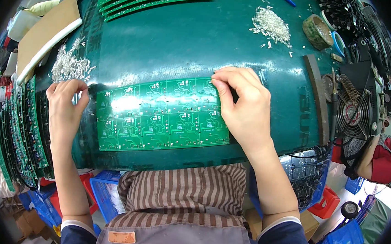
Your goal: The person inserts small electronic components into a circuit board by hand, places the board onto a stack of circuit boards, and takes another board to insert more components.
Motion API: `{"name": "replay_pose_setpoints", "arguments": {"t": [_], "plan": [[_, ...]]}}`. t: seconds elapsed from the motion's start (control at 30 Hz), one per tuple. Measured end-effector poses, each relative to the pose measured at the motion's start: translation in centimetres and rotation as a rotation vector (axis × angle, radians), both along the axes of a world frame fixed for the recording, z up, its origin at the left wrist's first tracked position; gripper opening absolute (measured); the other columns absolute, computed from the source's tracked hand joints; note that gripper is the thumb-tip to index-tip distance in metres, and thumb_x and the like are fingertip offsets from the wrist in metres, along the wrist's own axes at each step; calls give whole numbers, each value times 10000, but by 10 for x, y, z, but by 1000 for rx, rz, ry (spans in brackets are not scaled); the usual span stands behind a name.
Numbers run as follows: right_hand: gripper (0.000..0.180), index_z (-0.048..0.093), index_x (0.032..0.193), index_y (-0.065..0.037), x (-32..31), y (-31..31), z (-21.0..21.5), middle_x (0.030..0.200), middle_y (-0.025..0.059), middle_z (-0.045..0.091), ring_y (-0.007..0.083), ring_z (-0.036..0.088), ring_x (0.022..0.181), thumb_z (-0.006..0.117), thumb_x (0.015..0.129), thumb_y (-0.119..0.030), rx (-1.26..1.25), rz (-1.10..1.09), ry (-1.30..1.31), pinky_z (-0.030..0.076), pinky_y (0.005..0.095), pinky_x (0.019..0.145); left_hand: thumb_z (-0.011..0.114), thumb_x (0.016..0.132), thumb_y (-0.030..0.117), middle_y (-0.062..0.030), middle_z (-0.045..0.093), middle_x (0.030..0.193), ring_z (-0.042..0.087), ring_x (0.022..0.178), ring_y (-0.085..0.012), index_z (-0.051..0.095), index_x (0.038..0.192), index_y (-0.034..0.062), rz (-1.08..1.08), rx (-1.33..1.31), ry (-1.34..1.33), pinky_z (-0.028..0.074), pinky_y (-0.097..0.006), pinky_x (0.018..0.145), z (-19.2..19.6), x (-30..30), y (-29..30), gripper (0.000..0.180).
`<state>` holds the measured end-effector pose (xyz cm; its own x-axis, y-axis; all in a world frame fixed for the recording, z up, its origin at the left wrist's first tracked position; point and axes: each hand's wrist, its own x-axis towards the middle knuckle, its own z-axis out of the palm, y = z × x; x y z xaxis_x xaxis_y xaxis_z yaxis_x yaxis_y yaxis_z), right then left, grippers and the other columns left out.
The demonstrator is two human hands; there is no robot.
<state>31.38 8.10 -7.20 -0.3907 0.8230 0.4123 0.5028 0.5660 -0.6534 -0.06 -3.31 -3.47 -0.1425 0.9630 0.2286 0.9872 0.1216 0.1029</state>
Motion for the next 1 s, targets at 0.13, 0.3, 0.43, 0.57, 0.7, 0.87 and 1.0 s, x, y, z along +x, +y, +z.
{"name": "replay_pose_setpoints", "arguments": {"t": [0.13, 0.3, 0.43, 0.57, 0.7, 0.87, 1.0], "plan": [[121, 732, 987, -10, 7, 5, 15, 904, 140, 726, 265, 702, 812, 693, 873, -26, -220, 34, 11, 545, 333, 725, 701, 832, 58, -110, 671, 880, 621, 877, -287, 651, 907, 39, -8, 72, 13, 390, -421, 961, -7, 2, 1, 92], [182, 727, 963, -14, 30, 58, 25, 861, 161, 720, 265, 707, 783, 675, 926, -184, -94, -328, -322, 541, 359, 730, 703, 850, 68, -93, 674, 885, 622, 875, -272, 668, 934, 49, -23, 157, -9, 401, -400, 936, -18, -1, 3, 94], [204, 714, 904, -11, 35, 85, 13, 829, 151, 709, 292, 699, 768, 708, 896, -215, -44, -430, -397, 537, 383, 735, 701, 865, 65, -84, 683, 899, 628, 878, -261, 692, 960, 54, -50, 222, -37, 417, -383, 903, -25, 1, 9, 96], [131, 698, 907, -16, 27, 79, 13, 851, 143, 700, 269, 685, 783, 712, 877, -142, -79, -396, -346, 529, 372, 742, 688, 883, 55, -77, 691, 909, 635, 863, -254, 718, 994, 51, -92, 299, -60, 443, -375, 866, -32, 1, 13, 115], [63, 651, 954, -7, 20, 57, 20, 859, 117, 678, 204, 629, 734, 653, 908, -51, -57, -260, -290, 510, 312, 726, 686, 886, 54, -79, 689, 904, 633, 857, -255, 718, 993, 53, -71, 306, -82, 457, -375, 844, -35, -1, 12, 112], [29, 627, 947, 5, -4, -5, 26, 831, 66, 652, 122, 603, 735, 638, 920, -1, -344, 121, 236, 495, 257, 691, 707, 879, 61, -98, 716, 919, 671, 867, -261, 728, 1003, 44, 46, 351, -185, 487, -365, 844, -28, 8, 5, 127], [53, 630, 925, -4, -31, -49, 25, 814, 92, 644, 170, 657, 730, 664, 889, 16, -377, 210, 213, 517, 286, 657, 746, 848, 53, -97, 732, 883, 692, 848, -238, 745, 937, 48, 89, 271, -576, 506, -347, 810, -13, 41, -10, 88]]}}
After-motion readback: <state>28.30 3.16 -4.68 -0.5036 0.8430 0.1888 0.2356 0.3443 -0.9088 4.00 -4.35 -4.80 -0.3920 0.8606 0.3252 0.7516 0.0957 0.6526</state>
